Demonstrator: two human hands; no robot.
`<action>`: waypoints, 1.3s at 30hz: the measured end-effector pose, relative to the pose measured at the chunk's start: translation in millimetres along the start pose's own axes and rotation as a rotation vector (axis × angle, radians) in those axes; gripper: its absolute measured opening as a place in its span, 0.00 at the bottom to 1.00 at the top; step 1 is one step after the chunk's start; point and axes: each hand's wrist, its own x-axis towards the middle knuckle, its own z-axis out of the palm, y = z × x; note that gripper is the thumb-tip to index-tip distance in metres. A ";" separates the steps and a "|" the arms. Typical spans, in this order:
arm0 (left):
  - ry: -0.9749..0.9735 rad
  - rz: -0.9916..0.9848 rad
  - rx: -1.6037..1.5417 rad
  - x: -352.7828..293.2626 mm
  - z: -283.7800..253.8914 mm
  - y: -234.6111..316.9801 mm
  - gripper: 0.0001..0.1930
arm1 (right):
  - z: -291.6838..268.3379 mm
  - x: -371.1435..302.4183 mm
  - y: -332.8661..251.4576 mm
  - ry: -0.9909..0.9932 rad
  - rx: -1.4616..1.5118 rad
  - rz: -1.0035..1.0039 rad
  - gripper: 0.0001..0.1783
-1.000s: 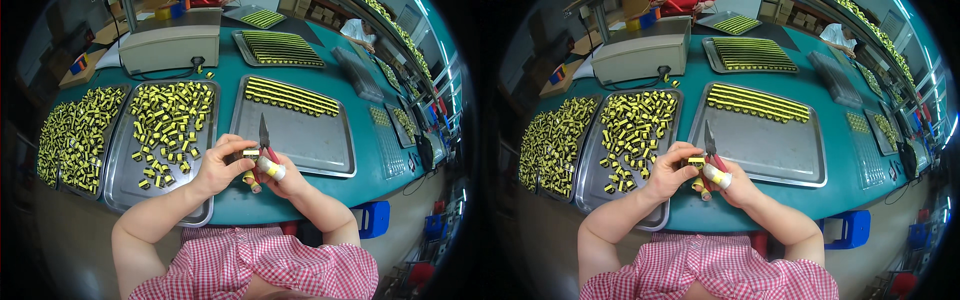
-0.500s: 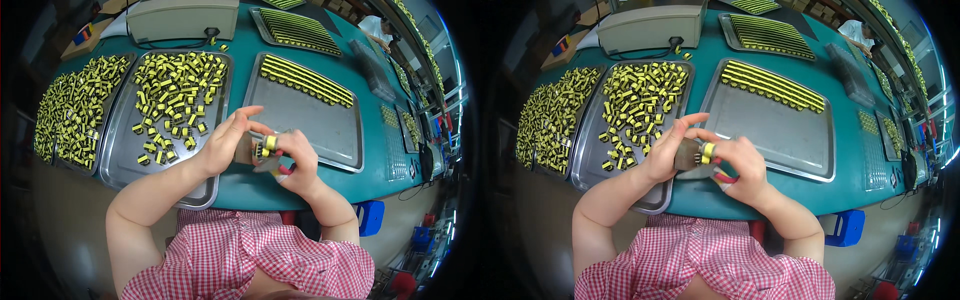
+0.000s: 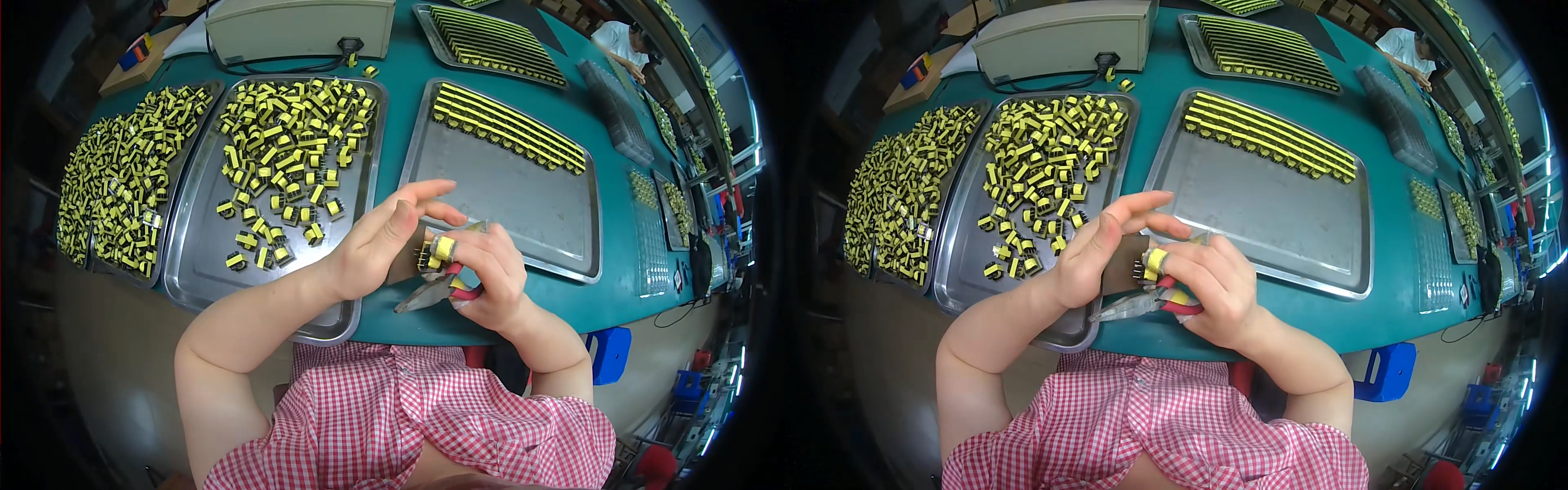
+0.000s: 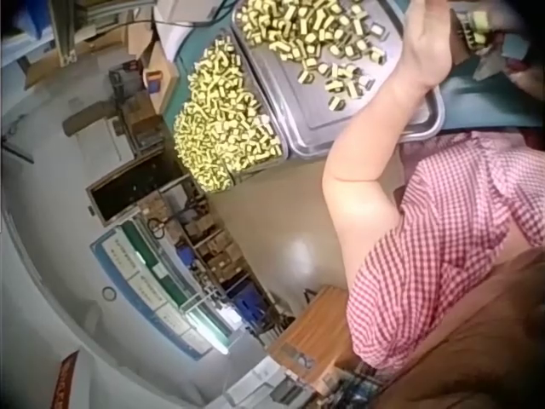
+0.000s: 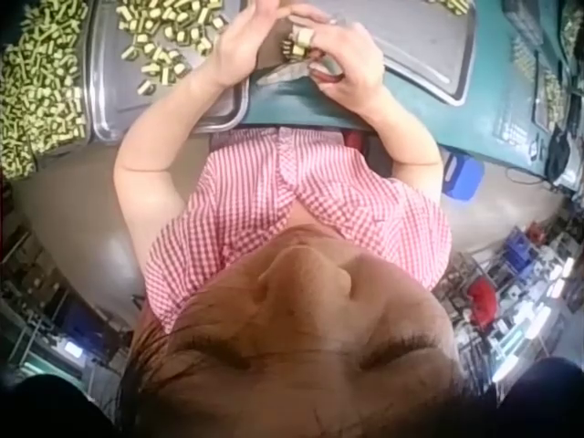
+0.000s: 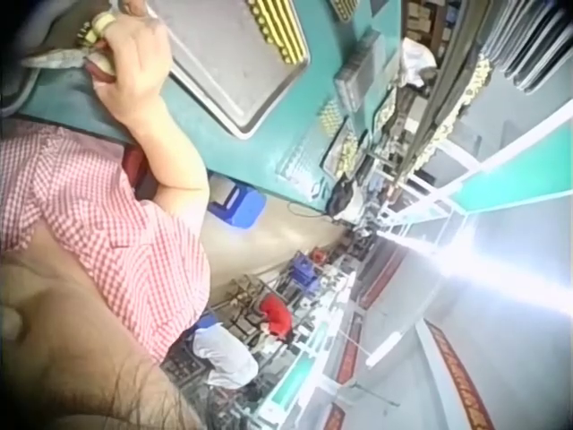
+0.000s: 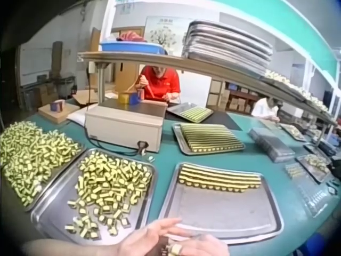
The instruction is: The person assembles small electronic components with yellow casings using pliers at a factory workstation.
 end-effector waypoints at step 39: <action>0.233 -0.280 0.025 7.3 -0.8 -5.3 0.22 | 10.7 3.1 -4.1 0.013 0.043 0.116 0.21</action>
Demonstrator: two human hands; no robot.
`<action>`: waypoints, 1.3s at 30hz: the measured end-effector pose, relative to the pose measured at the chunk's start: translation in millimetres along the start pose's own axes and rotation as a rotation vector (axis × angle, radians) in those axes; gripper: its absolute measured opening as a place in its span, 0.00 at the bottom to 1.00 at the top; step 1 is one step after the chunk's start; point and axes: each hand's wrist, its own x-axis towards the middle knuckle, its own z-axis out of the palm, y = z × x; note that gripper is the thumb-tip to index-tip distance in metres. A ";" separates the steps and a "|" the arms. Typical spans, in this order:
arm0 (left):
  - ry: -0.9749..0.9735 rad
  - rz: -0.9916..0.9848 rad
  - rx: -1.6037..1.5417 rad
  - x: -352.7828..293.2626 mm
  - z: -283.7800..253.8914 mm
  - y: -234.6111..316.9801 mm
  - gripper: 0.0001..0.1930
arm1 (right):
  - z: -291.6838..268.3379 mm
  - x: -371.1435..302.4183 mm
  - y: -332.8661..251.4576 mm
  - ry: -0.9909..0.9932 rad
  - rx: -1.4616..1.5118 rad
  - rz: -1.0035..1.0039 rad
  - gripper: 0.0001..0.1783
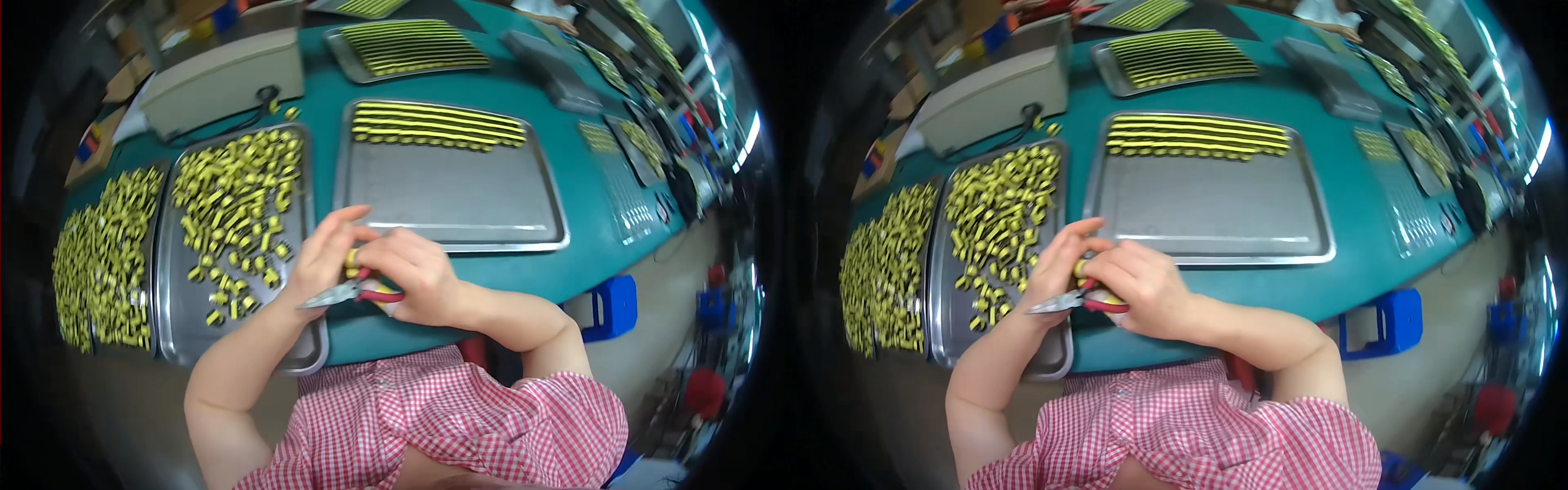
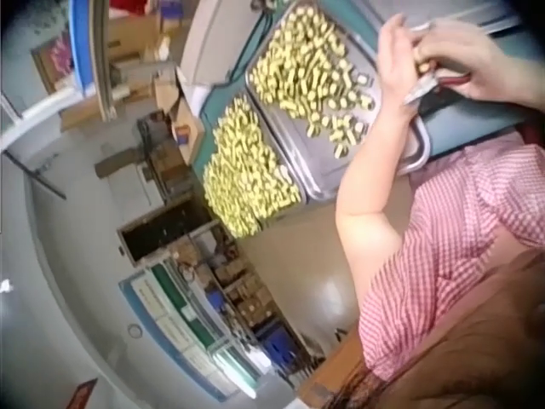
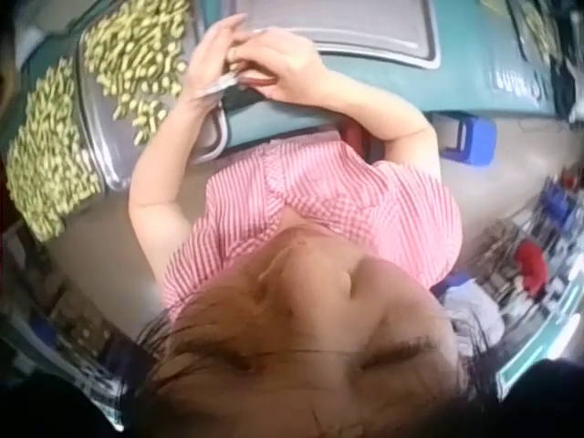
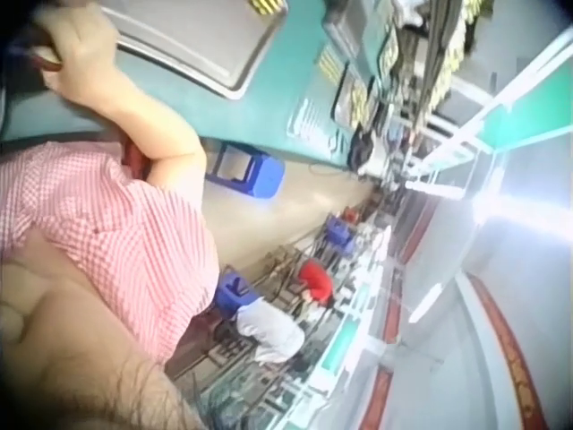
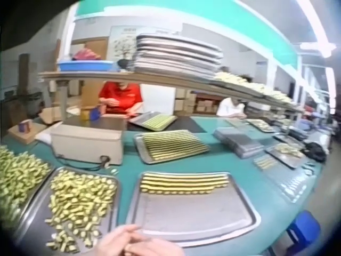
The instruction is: The person assembles small electronic components with yellow casings using pliers at a factory workstation.
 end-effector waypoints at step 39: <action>0.227 0.128 0.126 1.1 -23.8 25.4 0.15 | -158.1 -31.9 169.9 -0.312 -0.713 1.109 0.25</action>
